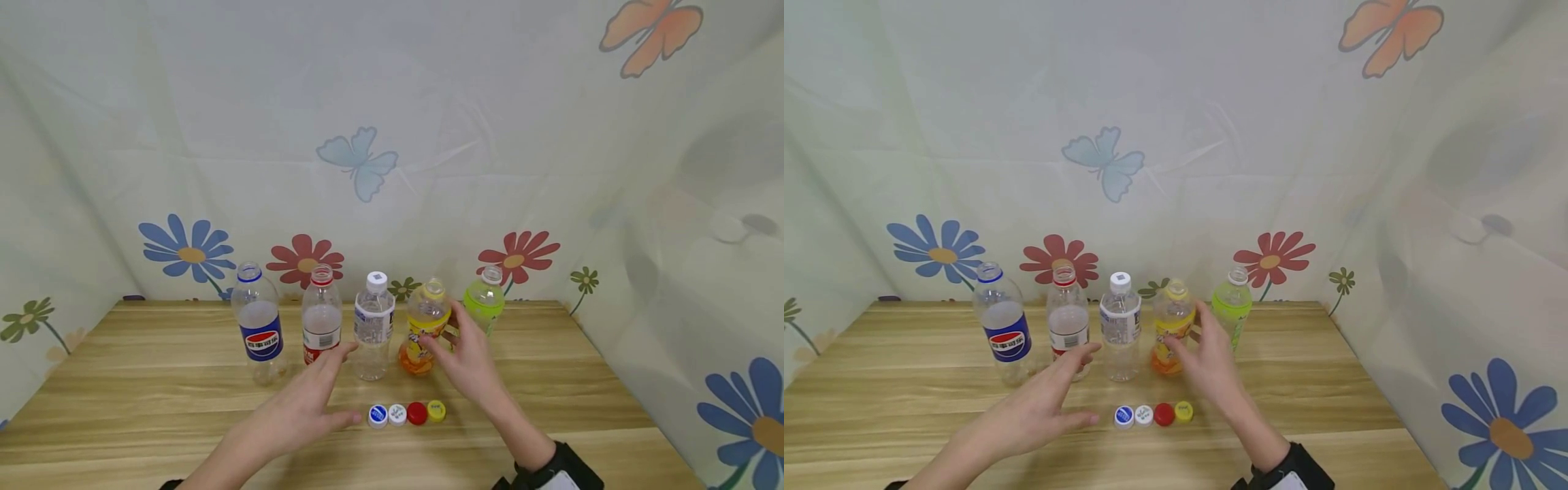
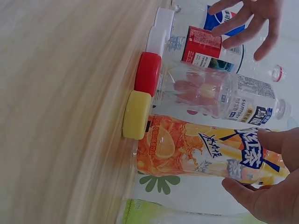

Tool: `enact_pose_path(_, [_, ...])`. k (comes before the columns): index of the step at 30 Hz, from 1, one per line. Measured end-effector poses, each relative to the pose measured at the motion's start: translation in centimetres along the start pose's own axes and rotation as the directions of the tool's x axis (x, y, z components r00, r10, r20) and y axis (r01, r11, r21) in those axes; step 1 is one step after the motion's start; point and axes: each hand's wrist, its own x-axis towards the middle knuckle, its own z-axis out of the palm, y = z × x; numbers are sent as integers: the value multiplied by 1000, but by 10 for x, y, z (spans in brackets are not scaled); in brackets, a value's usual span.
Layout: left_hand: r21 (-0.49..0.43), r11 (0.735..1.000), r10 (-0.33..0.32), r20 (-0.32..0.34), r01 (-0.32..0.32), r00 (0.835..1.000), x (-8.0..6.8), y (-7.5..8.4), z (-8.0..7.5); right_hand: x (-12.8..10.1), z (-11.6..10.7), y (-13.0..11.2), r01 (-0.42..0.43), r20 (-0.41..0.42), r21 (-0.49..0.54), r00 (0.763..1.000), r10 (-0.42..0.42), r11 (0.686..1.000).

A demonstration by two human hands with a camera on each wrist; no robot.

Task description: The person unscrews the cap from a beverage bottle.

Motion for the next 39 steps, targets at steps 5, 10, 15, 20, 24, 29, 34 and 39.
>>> enact_pose_path(5, [1,1000,-10,7,10,1000,0,0,1,1,0,2,-28,1,-3,1000,28,1000])
enact_pose_path(10, [9,1000,2,9,-2,1000,1,0,2,1,0,4,-31,6,-7,1000,31,1000])
enact_pose_path(15, [8,1000,3,12,-3,1000,1,0,2,2,1,5,-14,6,-14,1000,14,1000])
enact_pose_path(20, [3,1000,-8,17,8,1000,1,1,2,3,3,4,-1,15,-31,1000,2,1000])
enact_pose_path(24, [3,1000,-2,16,1,1000,1,1,2,3,3,3,-17,16,-35,1000,18,999])
enact_pose_path(29, [5,1000,11,10,-11,1000,1,2,2,2,2,2,-56,19,-56,998,57,997])
enact_pose_path(34, [23,999,26,-24,-26,999,0,3,2,0,-2,0,-52,41,-72,998,55,996])
enact_pose_path(39, [51,998,51,-67,-48,996,-1,5,3,0,-10,-5,-46,67,-119,996,54,992])
